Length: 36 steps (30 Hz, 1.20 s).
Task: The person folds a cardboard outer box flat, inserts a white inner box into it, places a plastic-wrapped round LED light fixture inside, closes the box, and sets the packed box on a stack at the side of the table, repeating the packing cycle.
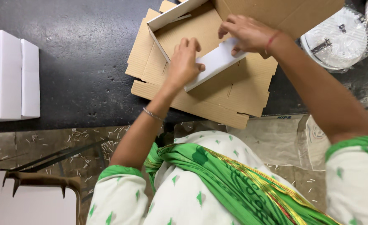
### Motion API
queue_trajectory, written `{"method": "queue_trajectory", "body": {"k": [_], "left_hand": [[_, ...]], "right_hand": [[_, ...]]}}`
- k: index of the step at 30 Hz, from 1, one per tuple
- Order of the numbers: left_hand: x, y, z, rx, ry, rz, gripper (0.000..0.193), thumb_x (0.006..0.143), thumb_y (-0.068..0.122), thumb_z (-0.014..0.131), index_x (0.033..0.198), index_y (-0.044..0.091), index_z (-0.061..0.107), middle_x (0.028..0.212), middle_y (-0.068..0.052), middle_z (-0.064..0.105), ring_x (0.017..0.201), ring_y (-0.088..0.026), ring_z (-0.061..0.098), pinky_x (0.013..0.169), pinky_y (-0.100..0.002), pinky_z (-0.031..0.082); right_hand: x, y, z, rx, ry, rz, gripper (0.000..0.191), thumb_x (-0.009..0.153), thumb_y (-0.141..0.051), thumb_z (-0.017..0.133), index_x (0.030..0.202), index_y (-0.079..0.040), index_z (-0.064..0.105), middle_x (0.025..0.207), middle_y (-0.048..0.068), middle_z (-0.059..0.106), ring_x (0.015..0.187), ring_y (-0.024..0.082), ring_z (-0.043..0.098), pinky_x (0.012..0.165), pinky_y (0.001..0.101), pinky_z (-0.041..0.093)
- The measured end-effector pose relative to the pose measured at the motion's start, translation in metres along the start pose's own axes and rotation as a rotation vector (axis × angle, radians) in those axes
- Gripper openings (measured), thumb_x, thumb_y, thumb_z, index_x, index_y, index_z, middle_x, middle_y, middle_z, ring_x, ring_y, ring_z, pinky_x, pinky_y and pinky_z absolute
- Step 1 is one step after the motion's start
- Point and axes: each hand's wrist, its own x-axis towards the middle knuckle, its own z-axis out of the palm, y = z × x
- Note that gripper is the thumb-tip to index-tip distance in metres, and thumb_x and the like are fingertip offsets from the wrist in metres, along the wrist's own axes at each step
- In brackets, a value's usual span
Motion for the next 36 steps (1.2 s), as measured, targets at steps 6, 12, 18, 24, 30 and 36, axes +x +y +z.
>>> {"method": "queue_trajectory", "body": {"k": [6, 12, 18, 24, 30, 36], "left_hand": [[-0.042, 0.022, 0.051, 0.206, 0.273, 0.101, 0.033, 0.085, 0.032, 0.074, 0.098, 0.004, 0.065, 0.098, -0.011, 0.063, 0.092, -0.03, 0.064, 0.076, -0.041, 0.055], [-0.048, 0.018, 0.076, 0.362, 0.325, 0.165, 0.025, 0.094, 0.032, 0.064, 0.094, 0.007, 0.064, 0.094, -0.008, 0.063, 0.088, -0.025, 0.065, 0.074, -0.039, 0.056], [-0.037, 0.012, 0.082, 0.417, 0.291, 0.204, 0.034, 0.104, 0.037, 0.057, 0.088, 0.008, 0.061, 0.081, -0.009, 0.064, 0.075, -0.025, 0.068, 0.063, -0.039, 0.056], [-0.035, 0.045, 0.074, 0.09, 0.005, 0.064, 0.036, 0.1, 0.043, 0.06, 0.107, 0.008, 0.067, 0.094, -0.016, 0.074, 0.083, -0.036, 0.072, 0.071, -0.05, 0.057], [-0.066, 0.057, 0.032, -0.158, -0.165, 0.347, 0.092, 0.078, 0.057, 0.075, 0.145, 0.0, 0.048, 0.12, -0.024, 0.067, 0.117, -0.042, 0.059, 0.099, -0.054, 0.042], [-0.093, 0.009, -0.02, 0.113, -0.025, 0.336, 0.047, 0.077, 0.027, 0.08, 0.12, 0.012, 0.068, 0.119, -0.009, 0.068, 0.125, -0.029, 0.055, 0.119, -0.05, 0.027]], "right_hand": [[-0.036, -0.008, 0.026, 0.072, 0.008, -0.039, 0.025, 0.099, -0.024, 0.068, 0.123, -0.018, 0.068, 0.118, 0.004, 0.067, 0.111, 0.027, 0.066, 0.092, 0.0426, 0.053], [-0.03, -0.016, 0.043, 0.017, 0.068, -0.104, 0.04, 0.083, -0.045, 0.077, 0.104, -0.014, 0.067, 0.108, 0.004, 0.068, 0.103, 0.028, 0.066, 0.083, 0.0424, 0.054], [-0.02, -0.014, 0.059, -0.119, 0.041, 0.007, 0.041, 0.084, -0.055, 0.08, 0.089, -0.016, 0.067, 0.096, 0.002, 0.068, 0.098, 0.026, 0.067, 0.08, 0.043, 0.054], [-0.033, -0.002, 0.052, -0.184, 0.139, -0.127, 0.035, 0.075, -0.043, 0.084, 0.085, -0.014, 0.067, 0.098, 0.004, 0.067, 0.103, 0.025, 0.064, 0.09, 0.0409, 0.052], [-0.074, -0.001, 0.028, -0.529, 0.709, 0.054, 0.046, 0.077, 0.001, 0.067, 0.121, -0.007, 0.074, 0.125, 0.013, 0.068, 0.118, 0.032, 0.061, 0.098, 0.0391, 0.05], [-0.009, -0.049, 0.078, 0.178, 0.452, 0.082, 0.033, 0.099, -0.014, 0.069, 0.132, -0.01, 0.068, 0.132, 0.015, 0.064, 0.123, 0.036, 0.06, 0.106, 0.0456, 0.048]]}}
